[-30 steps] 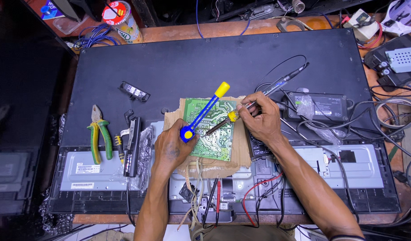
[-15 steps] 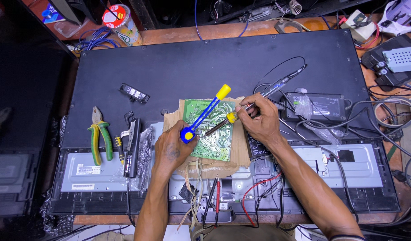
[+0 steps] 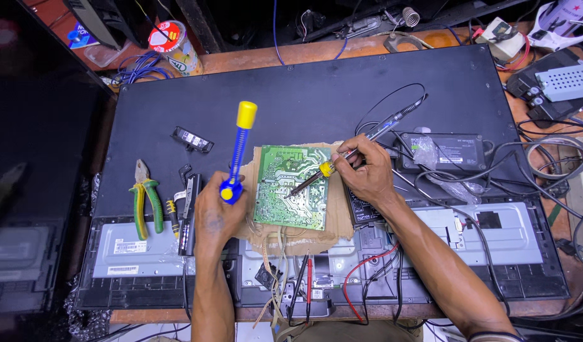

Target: The person uses a soldering iron and a desoldering pump to remove solder from a green circuit board. They repeatedly heat solder joints with the iron and use the pump to extract molten solder from various points on the board.

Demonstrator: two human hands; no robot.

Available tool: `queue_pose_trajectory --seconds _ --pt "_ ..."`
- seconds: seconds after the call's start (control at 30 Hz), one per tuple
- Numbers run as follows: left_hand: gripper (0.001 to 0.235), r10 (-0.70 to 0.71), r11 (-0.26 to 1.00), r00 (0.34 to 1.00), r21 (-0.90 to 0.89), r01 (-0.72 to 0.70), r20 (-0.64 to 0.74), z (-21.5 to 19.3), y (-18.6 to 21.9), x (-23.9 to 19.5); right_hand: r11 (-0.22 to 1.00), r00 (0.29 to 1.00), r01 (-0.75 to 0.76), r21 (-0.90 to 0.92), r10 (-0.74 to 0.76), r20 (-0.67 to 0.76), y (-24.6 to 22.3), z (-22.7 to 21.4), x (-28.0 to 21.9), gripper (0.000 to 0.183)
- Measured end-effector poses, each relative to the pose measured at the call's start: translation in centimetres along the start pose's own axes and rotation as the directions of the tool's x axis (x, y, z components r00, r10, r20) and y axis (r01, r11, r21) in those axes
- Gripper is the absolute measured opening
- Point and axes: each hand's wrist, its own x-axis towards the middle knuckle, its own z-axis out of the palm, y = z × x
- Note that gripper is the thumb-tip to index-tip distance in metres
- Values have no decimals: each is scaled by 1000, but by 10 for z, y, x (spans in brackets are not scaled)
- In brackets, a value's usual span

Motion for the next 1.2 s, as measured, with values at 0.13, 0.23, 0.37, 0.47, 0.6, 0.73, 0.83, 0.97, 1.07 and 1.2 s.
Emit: queue_pose_trajectory --seconds 0.13,0.23,0.37,0.47,0.6,0.73,0.83,0.97,1.07,1.2 --pt "13 59 988 997 -139 -66 -54 -15 22 2 1000 1000 15 20 -15 -11 2 1 0 12" --pt "18 143 949 980 -262 -175 -139 -19 20 5 999 999 33 29 -32 -20 2 1 0 12" --pt "37 285 770 887 -465 -438 -363 -4 -2 22 997 997 72 34 -71 -25 3 2 0 11" --pt "40 333 651 815 -510 -562 -474 22 -11 34 996 996 82 37 -82 -21 2 1 0 12" --pt "42 338 529 780 -580 -620 -526 48 -13 31 996 996 82 39 -81 -21 6 1 -1 12" --pt "38 303 529 761 -563 -635 -574 48 -18 30 996 997 77 39 -76 -19 8 3 -1 12" --pt "35 313 548 720 -502 -669 -619 43 -22 31 996 997 76 42 -75 -19 6 1 0 12" --pt "27 190 549 775 -590 -593 -602 44 -28 35 996 997 79 43 -78 -20 5 1 1 13" --pt "24 143 556 814 -635 -536 -562 48 -26 34 995 996 92 35 -91 -22 9 0 -1 12" --pt "24 150 599 827 -616 -512 -542 45 -13 28 994 994 104 33 -103 -27 10 -1 -1 13"
